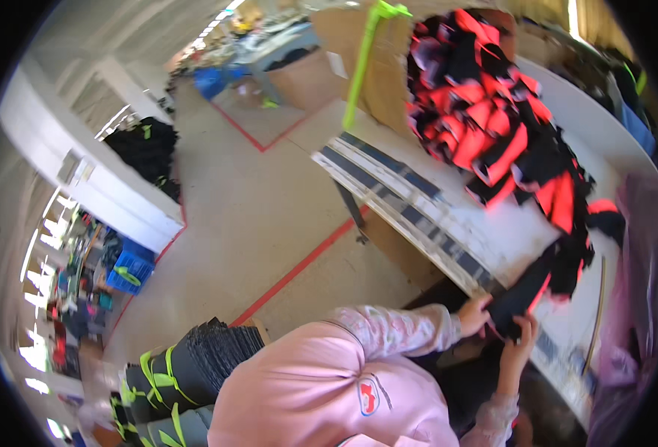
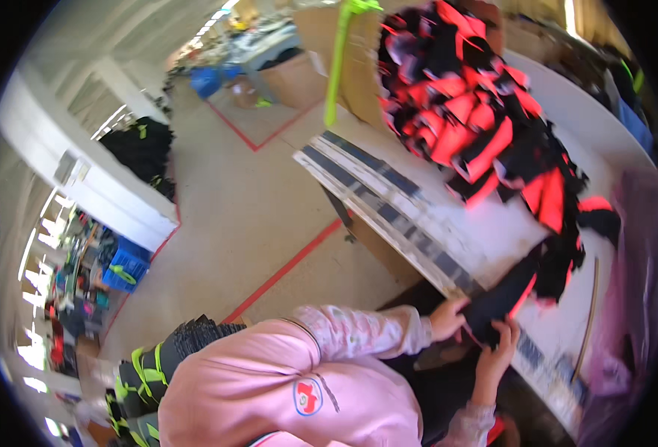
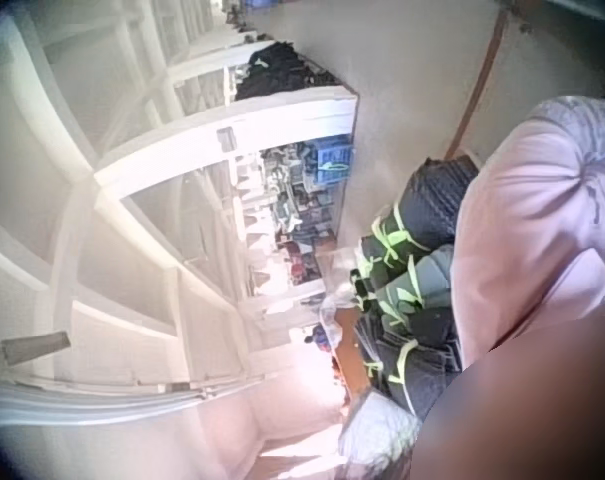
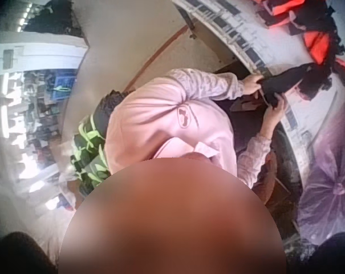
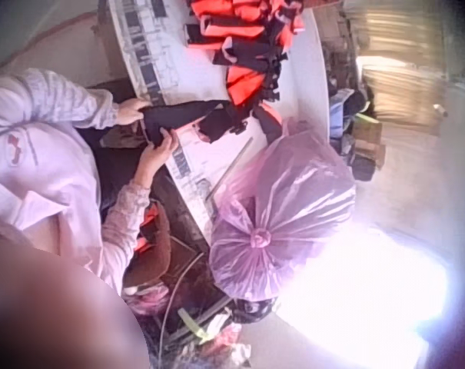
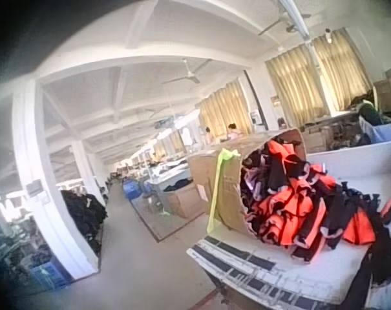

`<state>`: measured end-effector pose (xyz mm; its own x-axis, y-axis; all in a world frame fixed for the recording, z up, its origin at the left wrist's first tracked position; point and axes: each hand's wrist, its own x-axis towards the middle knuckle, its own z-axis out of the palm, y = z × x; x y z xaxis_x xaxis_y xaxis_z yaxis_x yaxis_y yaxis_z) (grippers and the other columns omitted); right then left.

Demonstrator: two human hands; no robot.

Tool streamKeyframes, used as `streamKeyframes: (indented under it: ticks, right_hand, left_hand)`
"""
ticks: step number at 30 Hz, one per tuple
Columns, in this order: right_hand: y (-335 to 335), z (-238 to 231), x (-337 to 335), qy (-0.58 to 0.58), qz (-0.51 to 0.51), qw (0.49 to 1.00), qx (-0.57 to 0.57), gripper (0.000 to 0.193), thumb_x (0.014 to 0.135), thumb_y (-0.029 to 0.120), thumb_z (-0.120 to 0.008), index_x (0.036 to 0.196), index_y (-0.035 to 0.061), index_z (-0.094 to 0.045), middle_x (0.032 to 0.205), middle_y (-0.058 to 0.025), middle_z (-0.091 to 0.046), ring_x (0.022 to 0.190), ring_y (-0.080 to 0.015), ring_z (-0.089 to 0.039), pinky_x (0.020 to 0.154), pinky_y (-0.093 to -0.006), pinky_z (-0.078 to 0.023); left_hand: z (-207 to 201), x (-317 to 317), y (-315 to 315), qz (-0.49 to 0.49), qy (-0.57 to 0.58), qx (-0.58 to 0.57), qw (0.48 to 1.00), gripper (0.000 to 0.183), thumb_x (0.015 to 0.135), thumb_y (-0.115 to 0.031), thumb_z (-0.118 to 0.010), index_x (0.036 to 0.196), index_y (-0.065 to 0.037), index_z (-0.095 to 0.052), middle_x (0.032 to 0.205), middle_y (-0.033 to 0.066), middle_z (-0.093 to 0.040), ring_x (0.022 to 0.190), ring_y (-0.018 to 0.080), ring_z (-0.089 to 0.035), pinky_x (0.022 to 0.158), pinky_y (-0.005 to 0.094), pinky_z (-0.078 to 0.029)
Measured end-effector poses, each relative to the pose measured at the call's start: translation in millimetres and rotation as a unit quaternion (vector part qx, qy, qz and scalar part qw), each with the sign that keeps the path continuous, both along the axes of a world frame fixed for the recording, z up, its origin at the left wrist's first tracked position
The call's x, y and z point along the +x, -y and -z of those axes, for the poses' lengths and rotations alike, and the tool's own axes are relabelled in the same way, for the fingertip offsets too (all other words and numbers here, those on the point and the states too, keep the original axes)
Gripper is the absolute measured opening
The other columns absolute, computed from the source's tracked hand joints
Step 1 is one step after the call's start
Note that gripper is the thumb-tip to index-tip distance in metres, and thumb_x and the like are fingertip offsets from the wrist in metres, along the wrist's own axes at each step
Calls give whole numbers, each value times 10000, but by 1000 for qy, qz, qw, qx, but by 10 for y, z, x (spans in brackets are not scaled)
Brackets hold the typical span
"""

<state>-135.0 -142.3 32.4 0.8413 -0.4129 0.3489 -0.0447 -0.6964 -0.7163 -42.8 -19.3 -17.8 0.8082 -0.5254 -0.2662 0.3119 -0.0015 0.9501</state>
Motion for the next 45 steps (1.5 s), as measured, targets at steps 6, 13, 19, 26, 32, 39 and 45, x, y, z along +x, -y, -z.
streamKeyframes:
  ticks: [6, 13, 19, 26, 32, 39, 45]
  right_hand:
    - [-51, -19, 171, -27, -20, 998, 49, 433, 540, -167, -476, 919, 26, -556, 1134, -182, -474, 1092, -365, -457, 922, -356, -386]
    - [-9, 23, 106, -48, 17, 997, 49, 442, 525, -169, -520, 912, 43, -547, 1120, -156, -465, 1003, -368, -501, 820, -352, -440]
    - [-25, 52, 106, -44, 5, 999, 7, 439, 530, -149, -535, 924, 46, -546, 1118, -165, -465, 989, -379, -498, 821, -386, -436]
    - [15, 14, 89, -43, -14, 999, -31, 483, 538, -177, -495, 961, 53, -540, 1141, -154, -458, 1007, -379, -494, 816, -398, -439]
    - [57, -27, 105, -57, -23, 998, -27, 544, 550, -160, -530, 1040, 76, -550, 1134, -152, -464, 1006, -371, -499, 832, -387, -442]
    - [65, 104, 133, -47, -26, 997, -52, 547, 542, -156, -533, 1037, 75, -561, 1141, -146, -465, 1014, -362, -497, 848, -378, -438]
    - [48, 74, 104, -69, -16, 994, -80, 566, 526, -137, -543, 1044, 91, -562, 1149, -128, -469, 1010, -345, -490, 857, -384, -420]
  left_hand:
    - [-202, 137, -252, 146, -188, 38, 971, 398, 824, -328, -441, 940, 29, -575, 827, 173, -637, 566, 244, -619, 553, 327, -520]
    - [97, 12, -96, 186, -289, -65, 937, 347, 888, -279, -398, 1054, -8, -538, 922, 153, -623, 705, 234, -632, 670, 373, -533]
    - [138, -69, 86, 138, -280, -43, 949, 292, 884, -245, -458, 1080, -39, -523, 860, 125, -621, 708, 227, -633, 660, 362, -539]
    - [126, -35, 62, 136, -264, -31, 954, 312, 880, -281, -491, 1087, -49, -523, 881, 129, -629, 668, 209, -630, 625, 335, -543]
    - [70, -2, 73, 149, -270, -42, 950, 302, 875, -306, -490, 1029, -59, -570, 879, 111, -643, 670, 174, -631, 629, 292, -531]
    - [177, -1, 75, 157, -303, -40, 939, 353, 848, -367, -505, 1023, -69, -578, 893, 102, -636, 702, 184, -631, 681, 322, -528]
    - [185, 7, 96, 205, -401, -144, 881, 427, 861, -455, -429, 1061, -98, -553, 985, 110, -606, 849, 223, -609, 813, 392, -479]
